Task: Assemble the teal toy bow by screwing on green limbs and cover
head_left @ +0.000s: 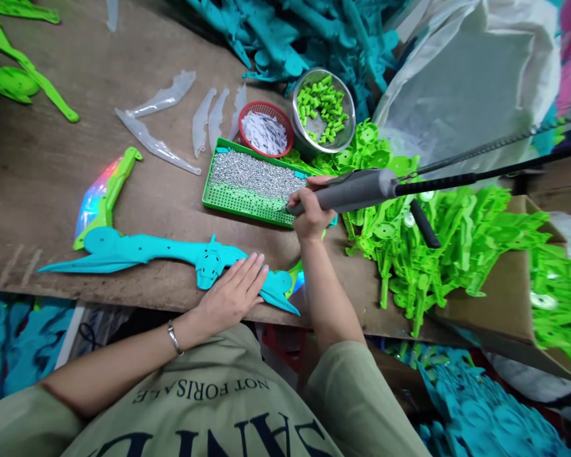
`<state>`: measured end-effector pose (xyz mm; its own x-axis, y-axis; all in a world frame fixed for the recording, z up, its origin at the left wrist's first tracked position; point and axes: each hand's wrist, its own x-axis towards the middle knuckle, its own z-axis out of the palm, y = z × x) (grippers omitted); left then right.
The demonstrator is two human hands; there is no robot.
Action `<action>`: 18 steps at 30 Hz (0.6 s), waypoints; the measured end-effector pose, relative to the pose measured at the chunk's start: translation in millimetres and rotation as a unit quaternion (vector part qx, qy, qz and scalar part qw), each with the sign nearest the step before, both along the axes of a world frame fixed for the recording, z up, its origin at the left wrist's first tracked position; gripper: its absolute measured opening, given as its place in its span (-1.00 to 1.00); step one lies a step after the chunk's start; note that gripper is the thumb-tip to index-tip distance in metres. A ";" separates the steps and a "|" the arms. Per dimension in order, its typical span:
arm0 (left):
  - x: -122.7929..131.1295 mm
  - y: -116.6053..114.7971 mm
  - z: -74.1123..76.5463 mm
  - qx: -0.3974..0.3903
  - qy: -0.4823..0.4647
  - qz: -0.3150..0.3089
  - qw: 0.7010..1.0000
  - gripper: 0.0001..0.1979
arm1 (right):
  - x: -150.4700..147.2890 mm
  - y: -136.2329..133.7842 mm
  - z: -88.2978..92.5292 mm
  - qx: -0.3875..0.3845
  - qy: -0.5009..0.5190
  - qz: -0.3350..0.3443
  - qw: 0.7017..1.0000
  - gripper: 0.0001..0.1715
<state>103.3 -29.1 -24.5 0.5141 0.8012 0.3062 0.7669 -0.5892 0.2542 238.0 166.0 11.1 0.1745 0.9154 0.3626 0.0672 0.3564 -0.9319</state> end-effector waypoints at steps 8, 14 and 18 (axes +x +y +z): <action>-0.6 0.6 1.0 -0.018 -0.007 -0.002 1.000 -0.46 | -21.7 -50.7 42.8 0.043 0.074 0.081 0.993 -0.76; -0.2 -4.6 -11.9 -0.006 -0.054 -0.040 0.998 -0.52 | -33.1 -106.2 40.2 -0.009 0.069 0.231 0.971 -0.76; 1.5 -6.3 -17.9 -0.046 -0.070 -0.051 0.995 -0.55 | -32.0 -113.0 26.7 -0.041 0.042 0.228 0.972 -0.74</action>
<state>104.9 -35.4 -42.4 0.5527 0.7742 0.3086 0.6573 -0.6325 0.4096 206.1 53.0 37.8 -0.2310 0.9294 0.2877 -0.1581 0.2559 -0.9537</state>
